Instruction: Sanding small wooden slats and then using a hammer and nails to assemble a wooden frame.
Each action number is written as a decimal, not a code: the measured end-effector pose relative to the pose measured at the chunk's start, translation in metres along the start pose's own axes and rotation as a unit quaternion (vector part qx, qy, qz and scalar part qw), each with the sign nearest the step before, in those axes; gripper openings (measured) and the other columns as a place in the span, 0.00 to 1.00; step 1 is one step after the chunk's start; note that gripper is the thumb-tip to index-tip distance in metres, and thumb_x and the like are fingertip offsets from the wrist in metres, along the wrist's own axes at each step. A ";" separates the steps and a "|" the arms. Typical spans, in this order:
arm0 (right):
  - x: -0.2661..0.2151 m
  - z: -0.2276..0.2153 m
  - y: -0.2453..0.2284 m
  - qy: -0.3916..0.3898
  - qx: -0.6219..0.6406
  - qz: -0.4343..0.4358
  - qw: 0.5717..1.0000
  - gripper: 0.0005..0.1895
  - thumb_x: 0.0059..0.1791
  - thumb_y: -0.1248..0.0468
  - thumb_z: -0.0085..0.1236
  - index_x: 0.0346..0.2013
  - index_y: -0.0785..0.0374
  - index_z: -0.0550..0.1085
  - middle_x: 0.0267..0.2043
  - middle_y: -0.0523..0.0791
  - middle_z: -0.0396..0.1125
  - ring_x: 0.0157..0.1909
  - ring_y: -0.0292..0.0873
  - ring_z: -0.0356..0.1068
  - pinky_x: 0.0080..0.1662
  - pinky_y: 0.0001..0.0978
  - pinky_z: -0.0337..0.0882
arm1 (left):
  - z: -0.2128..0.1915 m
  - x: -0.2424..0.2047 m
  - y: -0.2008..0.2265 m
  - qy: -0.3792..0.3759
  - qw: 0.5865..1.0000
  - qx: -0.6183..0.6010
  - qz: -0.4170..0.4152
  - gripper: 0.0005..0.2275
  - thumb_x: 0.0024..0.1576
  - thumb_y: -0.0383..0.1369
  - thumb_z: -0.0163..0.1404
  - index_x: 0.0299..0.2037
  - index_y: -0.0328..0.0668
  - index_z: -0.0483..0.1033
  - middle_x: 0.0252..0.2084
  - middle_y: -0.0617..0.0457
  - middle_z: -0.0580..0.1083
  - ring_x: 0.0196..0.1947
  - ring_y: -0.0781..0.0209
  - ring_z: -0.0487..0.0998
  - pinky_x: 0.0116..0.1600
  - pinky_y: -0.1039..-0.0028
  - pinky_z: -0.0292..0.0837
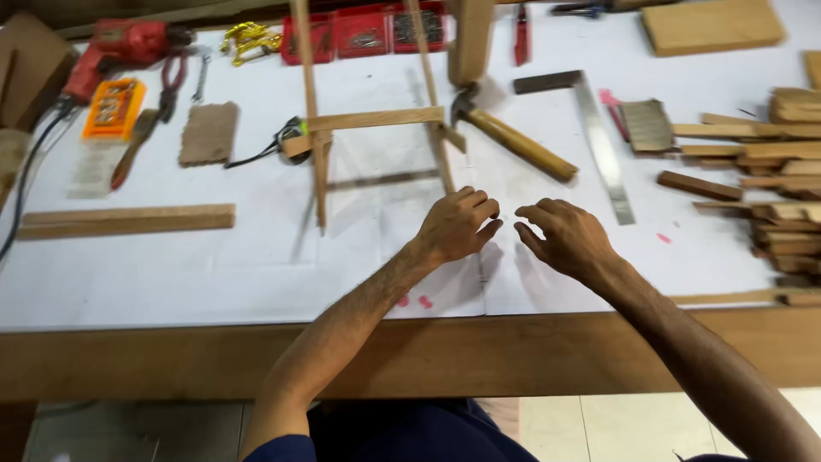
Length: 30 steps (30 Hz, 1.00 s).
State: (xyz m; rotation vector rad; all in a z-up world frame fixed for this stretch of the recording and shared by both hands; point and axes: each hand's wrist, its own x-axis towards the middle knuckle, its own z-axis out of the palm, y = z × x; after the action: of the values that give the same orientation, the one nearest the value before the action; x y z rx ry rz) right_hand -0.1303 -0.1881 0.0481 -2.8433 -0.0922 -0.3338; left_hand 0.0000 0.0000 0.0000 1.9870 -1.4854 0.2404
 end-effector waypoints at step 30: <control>0.267 0.239 -0.346 -0.042 -0.189 -0.377 0.906 0.08 0.52 0.68 0.53 0.37 0.74 0.71 0.35 0.50 0.64 0.35 0.42 0.68 0.30 0.31 0.74 | -0.261 -0.332 -0.217 0.126 0.861 0.350 -0.348 0.18 0.52 0.24 0.58 0.54 0.45 0.78 0.54 0.54 0.76 0.59 0.55 0.69 0.58 0.53 0.60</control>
State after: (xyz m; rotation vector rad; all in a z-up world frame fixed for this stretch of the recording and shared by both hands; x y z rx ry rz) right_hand 0.1485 0.2191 -0.0209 -3.0654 -1.2939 -0.4102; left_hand 0.1412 0.4509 -0.0438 2.7781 -0.4431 0.7636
